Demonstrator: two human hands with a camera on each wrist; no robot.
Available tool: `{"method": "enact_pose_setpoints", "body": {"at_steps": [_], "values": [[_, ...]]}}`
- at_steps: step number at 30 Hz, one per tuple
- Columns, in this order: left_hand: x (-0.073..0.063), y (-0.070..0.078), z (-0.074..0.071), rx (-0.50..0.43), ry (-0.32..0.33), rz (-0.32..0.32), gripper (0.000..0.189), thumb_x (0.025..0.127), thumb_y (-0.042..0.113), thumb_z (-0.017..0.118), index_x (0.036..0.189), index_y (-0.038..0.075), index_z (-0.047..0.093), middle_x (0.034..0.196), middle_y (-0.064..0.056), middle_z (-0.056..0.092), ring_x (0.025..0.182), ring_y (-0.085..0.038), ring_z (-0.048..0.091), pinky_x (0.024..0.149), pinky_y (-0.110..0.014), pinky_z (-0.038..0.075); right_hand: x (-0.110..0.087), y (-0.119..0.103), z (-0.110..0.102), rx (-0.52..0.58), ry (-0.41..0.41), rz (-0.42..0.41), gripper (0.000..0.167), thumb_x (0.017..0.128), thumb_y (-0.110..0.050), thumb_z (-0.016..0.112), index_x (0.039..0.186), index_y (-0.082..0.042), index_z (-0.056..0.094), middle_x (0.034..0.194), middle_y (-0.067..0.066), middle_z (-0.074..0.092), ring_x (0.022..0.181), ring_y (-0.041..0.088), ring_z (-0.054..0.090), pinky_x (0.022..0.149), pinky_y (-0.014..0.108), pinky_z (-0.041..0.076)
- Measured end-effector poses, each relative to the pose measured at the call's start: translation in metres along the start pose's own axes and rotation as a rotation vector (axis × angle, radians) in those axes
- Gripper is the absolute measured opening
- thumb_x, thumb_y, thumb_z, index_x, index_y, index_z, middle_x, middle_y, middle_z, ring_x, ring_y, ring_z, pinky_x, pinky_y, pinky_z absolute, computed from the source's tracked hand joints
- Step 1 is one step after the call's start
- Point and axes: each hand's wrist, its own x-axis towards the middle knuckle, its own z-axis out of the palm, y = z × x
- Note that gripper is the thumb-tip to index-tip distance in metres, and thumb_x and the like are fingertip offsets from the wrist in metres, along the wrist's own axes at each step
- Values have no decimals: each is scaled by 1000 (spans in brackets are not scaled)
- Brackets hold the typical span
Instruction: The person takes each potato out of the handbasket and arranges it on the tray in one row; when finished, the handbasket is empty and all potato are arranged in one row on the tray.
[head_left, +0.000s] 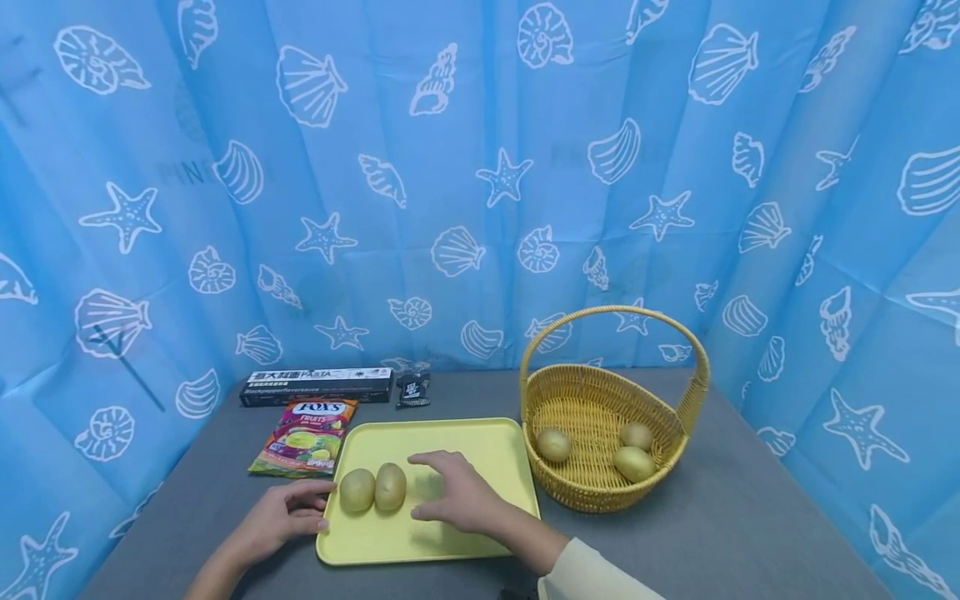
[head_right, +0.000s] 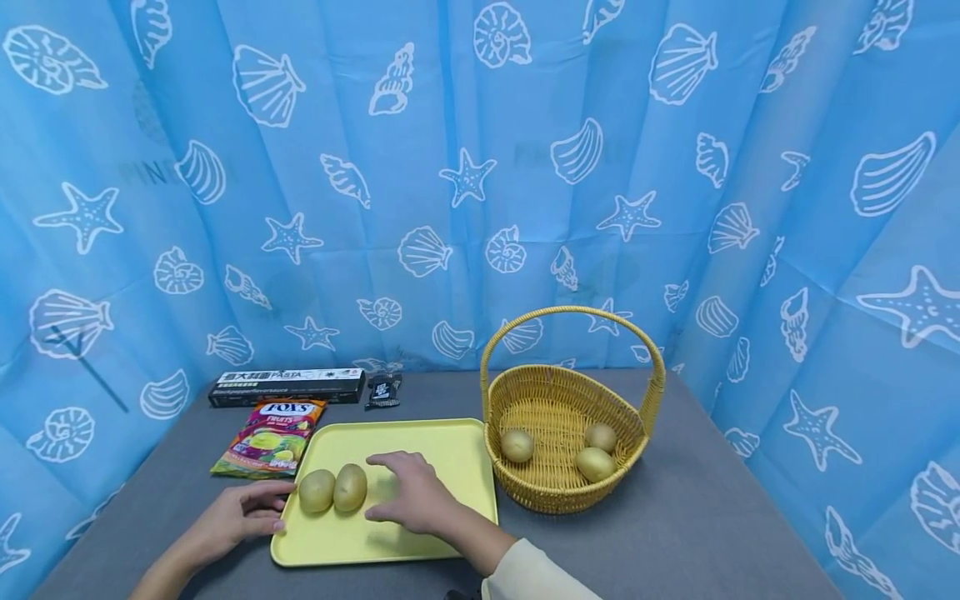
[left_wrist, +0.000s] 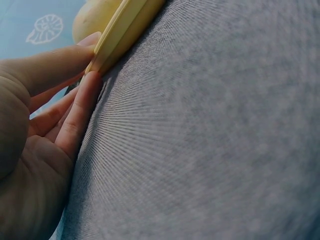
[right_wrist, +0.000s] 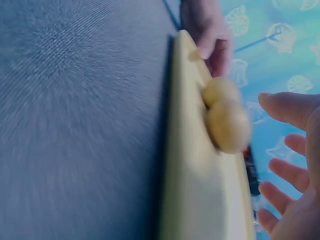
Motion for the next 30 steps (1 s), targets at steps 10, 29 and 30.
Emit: {"method": "enact_pose_setpoints", "body": {"at_steps": [10, 29, 30], "values": [[0, 1, 1, 10, -1, 10, 57, 85, 12, 75, 131, -13, 52, 114, -21, 63, 94, -16, 64, 78, -27, 54, -24, 2, -81, -10, -31, -122, 39, 88, -23, 73, 124, -10, 64, 121, 2, 64, 111, 23, 58, 94, 42, 47], [0, 0, 0, 43, 12, -9, 58, 84, 16, 77, 131, -10, 54, 114, -18, 63, 95, -16, 64, 77, -26, 54, -21, 52, -199, 160, -272, 187, 40, 94, -17, 66, 127, 4, 58, 127, 22, 56, 112, 33, 57, 86, 50, 53], [0, 0, 0, 45, 11, -12, 58, 84, 17, 77, 131, -9, 54, 114, -17, 64, 95, -16, 63, 77, -26, 54, -20, 56, -199, 166, -280, 218, 41, 94, -17, 65, 128, 3, 57, 129, 22, 54, 113, 34, 56, 86, 51, 52]]}}
